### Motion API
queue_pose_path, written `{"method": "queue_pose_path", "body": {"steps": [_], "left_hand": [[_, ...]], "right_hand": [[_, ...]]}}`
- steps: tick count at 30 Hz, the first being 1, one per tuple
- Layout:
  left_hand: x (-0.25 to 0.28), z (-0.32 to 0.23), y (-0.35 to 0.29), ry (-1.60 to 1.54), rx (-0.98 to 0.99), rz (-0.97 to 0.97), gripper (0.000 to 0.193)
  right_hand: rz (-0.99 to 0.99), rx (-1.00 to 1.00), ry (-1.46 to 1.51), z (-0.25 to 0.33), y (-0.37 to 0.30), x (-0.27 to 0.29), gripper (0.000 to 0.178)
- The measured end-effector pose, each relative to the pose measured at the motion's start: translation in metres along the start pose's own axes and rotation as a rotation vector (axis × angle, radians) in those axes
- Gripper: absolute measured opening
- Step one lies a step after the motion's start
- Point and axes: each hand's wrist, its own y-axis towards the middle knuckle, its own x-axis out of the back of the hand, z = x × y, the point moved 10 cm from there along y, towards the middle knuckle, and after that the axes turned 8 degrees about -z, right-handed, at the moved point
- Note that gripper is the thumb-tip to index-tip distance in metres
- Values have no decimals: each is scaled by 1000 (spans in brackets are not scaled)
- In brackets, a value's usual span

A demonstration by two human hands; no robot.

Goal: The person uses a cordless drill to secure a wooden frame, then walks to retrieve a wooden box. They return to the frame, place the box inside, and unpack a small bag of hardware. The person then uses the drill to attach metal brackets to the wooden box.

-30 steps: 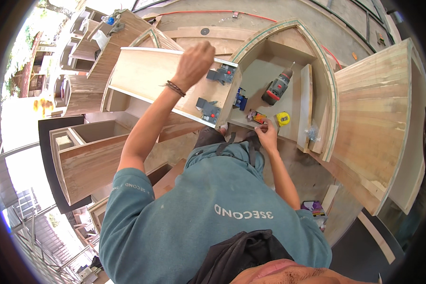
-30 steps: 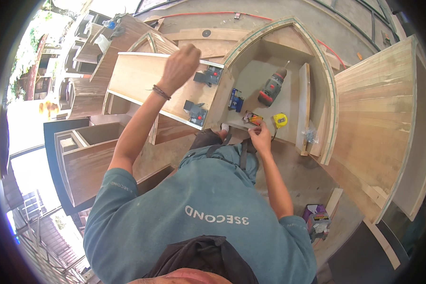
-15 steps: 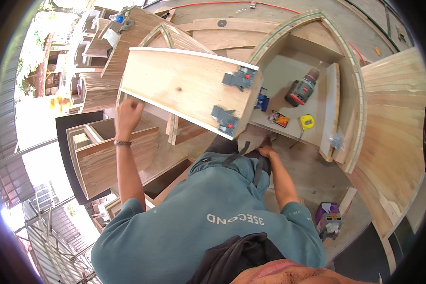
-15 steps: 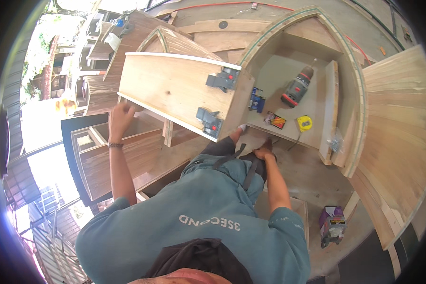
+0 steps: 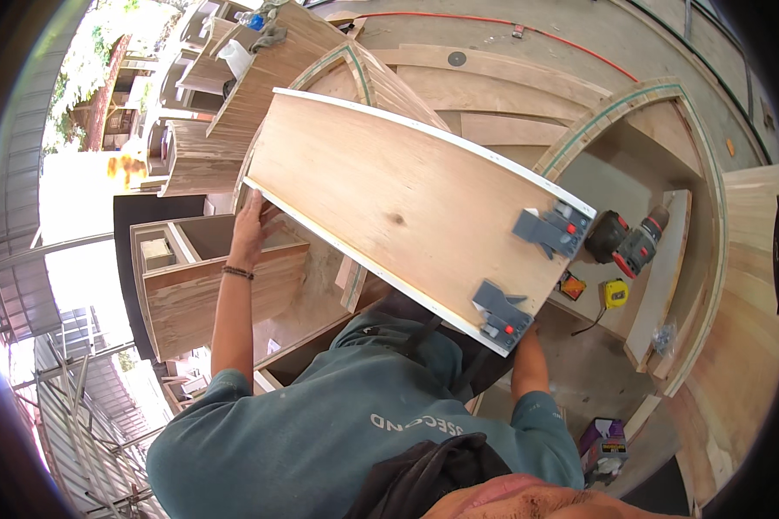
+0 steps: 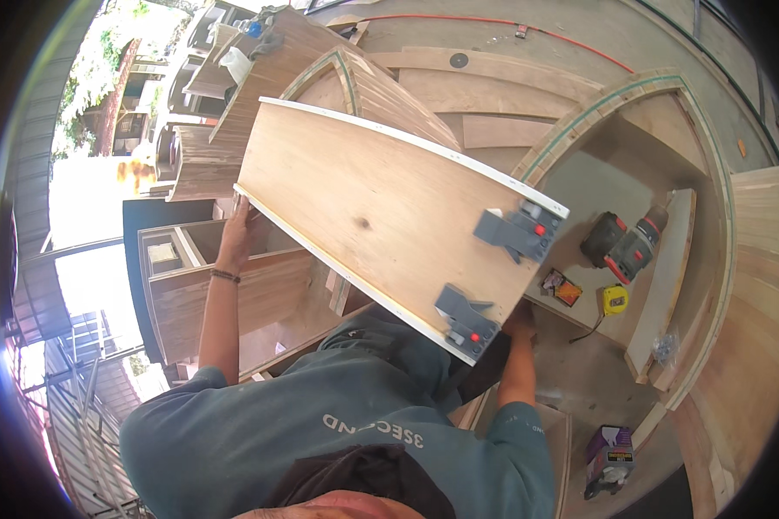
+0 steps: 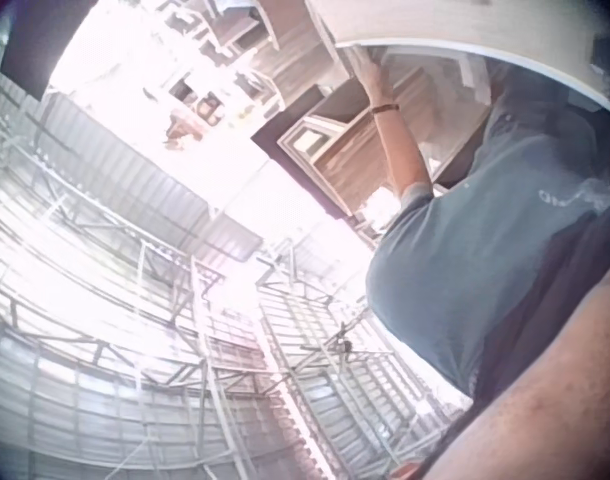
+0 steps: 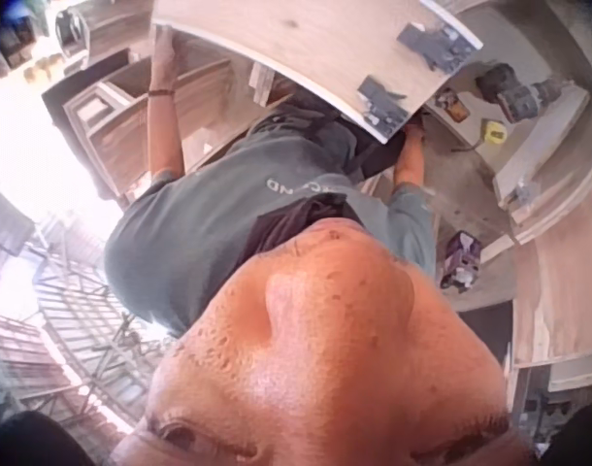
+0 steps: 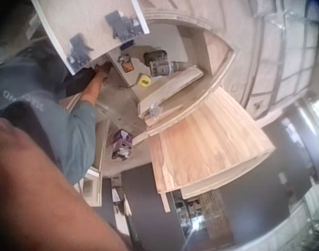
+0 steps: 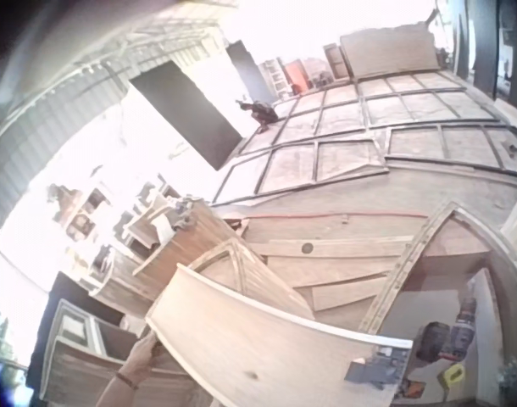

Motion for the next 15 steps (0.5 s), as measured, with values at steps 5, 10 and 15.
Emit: {"method": "queue_pose_path", "body": {"steps": [5,10,15], "left_hand": [[-29,-12,-11,-172,-33,91,47],[-21,-5,-13,-236,-56,62,43],[-26,-7,-4,-236,-153,18,51]], "right_hand": [[-149,-124,104,-20,-18,26,70],[-323,-208,177,-43,-61,66,65],[-491,-266,232,-59,-103,122,61]]}}
